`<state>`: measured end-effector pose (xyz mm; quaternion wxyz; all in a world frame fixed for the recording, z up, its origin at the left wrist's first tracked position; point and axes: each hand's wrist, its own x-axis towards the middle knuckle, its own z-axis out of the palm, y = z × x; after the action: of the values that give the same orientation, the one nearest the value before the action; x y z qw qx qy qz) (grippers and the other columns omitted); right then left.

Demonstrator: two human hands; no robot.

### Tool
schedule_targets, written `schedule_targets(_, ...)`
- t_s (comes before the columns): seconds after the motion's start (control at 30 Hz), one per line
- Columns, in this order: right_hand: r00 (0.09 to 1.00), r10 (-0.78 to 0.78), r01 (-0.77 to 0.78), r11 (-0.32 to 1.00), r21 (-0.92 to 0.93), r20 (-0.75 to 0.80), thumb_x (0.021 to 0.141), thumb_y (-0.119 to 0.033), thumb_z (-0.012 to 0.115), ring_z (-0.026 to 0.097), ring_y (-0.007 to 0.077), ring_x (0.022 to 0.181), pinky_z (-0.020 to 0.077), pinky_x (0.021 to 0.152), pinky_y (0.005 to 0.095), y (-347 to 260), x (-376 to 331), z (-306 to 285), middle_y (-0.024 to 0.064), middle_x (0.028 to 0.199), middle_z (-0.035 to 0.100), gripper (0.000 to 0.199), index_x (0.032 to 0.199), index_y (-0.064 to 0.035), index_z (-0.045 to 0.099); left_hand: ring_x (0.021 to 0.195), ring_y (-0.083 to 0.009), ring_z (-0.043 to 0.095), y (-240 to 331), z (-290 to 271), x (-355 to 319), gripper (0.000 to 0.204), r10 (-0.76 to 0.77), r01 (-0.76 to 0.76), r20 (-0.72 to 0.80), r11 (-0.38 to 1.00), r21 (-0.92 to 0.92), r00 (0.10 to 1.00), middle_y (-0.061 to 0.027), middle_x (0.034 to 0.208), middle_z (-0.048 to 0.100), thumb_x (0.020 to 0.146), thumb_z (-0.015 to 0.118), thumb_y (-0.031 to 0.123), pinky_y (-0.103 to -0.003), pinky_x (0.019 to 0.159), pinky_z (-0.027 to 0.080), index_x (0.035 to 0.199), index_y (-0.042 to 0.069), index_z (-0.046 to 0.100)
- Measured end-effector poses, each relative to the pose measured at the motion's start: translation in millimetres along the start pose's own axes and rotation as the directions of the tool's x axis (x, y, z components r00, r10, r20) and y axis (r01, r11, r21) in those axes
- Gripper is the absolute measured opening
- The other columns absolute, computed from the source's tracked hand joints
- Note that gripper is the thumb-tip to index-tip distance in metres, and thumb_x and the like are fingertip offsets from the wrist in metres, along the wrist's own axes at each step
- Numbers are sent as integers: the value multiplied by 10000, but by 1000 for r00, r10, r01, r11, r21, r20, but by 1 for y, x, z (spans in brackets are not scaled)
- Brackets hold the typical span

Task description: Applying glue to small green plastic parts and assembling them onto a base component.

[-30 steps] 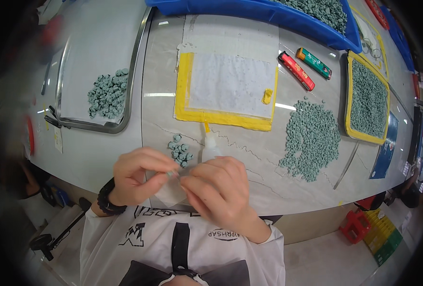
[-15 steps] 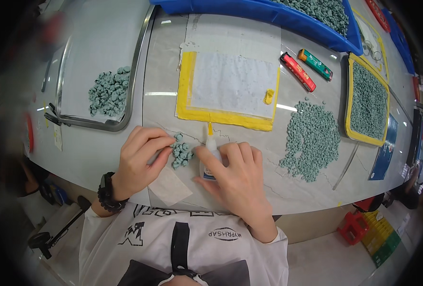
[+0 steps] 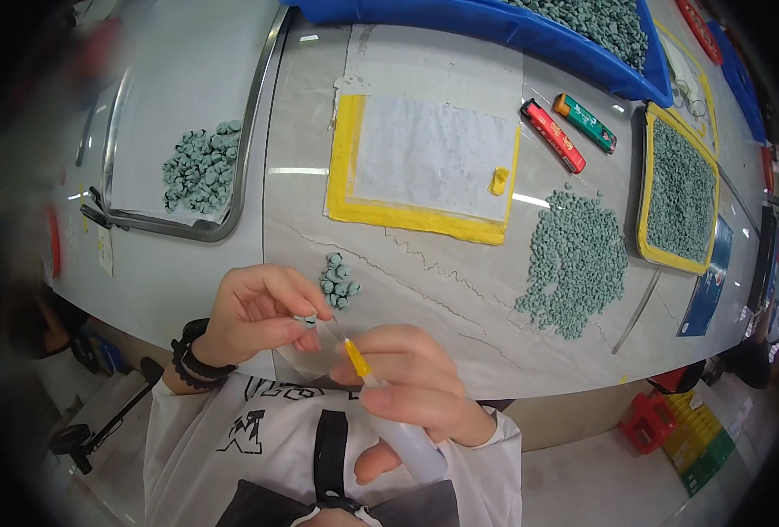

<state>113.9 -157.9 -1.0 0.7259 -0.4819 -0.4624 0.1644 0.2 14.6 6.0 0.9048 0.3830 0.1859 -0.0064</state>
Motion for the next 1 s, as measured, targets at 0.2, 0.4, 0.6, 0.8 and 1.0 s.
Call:
schedule_targets(0.2, 991, 73, -67, 996, -63, 111, 844, -664, 417, 597, 441, 891, 530, 574, 394, 6, 2, -10, 197, 756, 628, 676, 1081, -32, 451, 887, -178, 647, 2, -4, 0, 246, -106, 105, 17, 993, 51, 994, -167, 1106, 592, 843, 517, -88, -276, 784, 537, 1085, -75, 561)
schedule_targets(0.4, 982, 158, -155, 987, -37, 105, 864, -664, 347, 605, 474, 889, 557, 554, 426, 3, -1, -9, 265, 704, 613, 702, 988, 10, 495, 877, -167, 647, -5, -4, -3, 295, -93, 90, 32, 993, 74, 995, -146, 1051, 622, 851, 546, -75, -272, 790, 534, 1146, -84, 543)
schedule_targets(0.6, 978, 183, -182, 983, -19, 104, 886, -620, 344, 614, 476, 868, 567, 578, 470, 4, 0, -8, 286, 689, 603, 674, 956, 31, 506, 893, -168, 643, -5, -1, -1, 297, -46, 39, 46, 990, 138, 998, -141, 1041, 630, 844, 558, -91, -270, 802, 531, 1140, -86, 546)
schedule_targets(0.8, 977, 198, -196, 980, -33, 84, 902, -562, 361, 616, 476, 856, 562, 558, 459, 3, 0, -7, 272, 669, 608, 619, 957, 36, 511, 920, -200, 642, -6, 4, 0, 287, -15, 12, 20, 990, 141, 1000, -186, 1018, 627, 827, 562, -111, -276, 788, 537, 1113, -104, 543)
schedule_targets(1.0, 983, 154, -149, 987, -52, 96, 917, -477, 384, 616, 474, 859, 549, 574, 455, 4, 1, -8, 225, 619, 609, 526, 957, 29, 520, 931, -215, 640, -7, 4, 1, 277, 6, -7, 10, 989, 147, 1000, -204, 1000, 627, 822, 566, -112, -280, 778, 540, 1097, -116, 539)
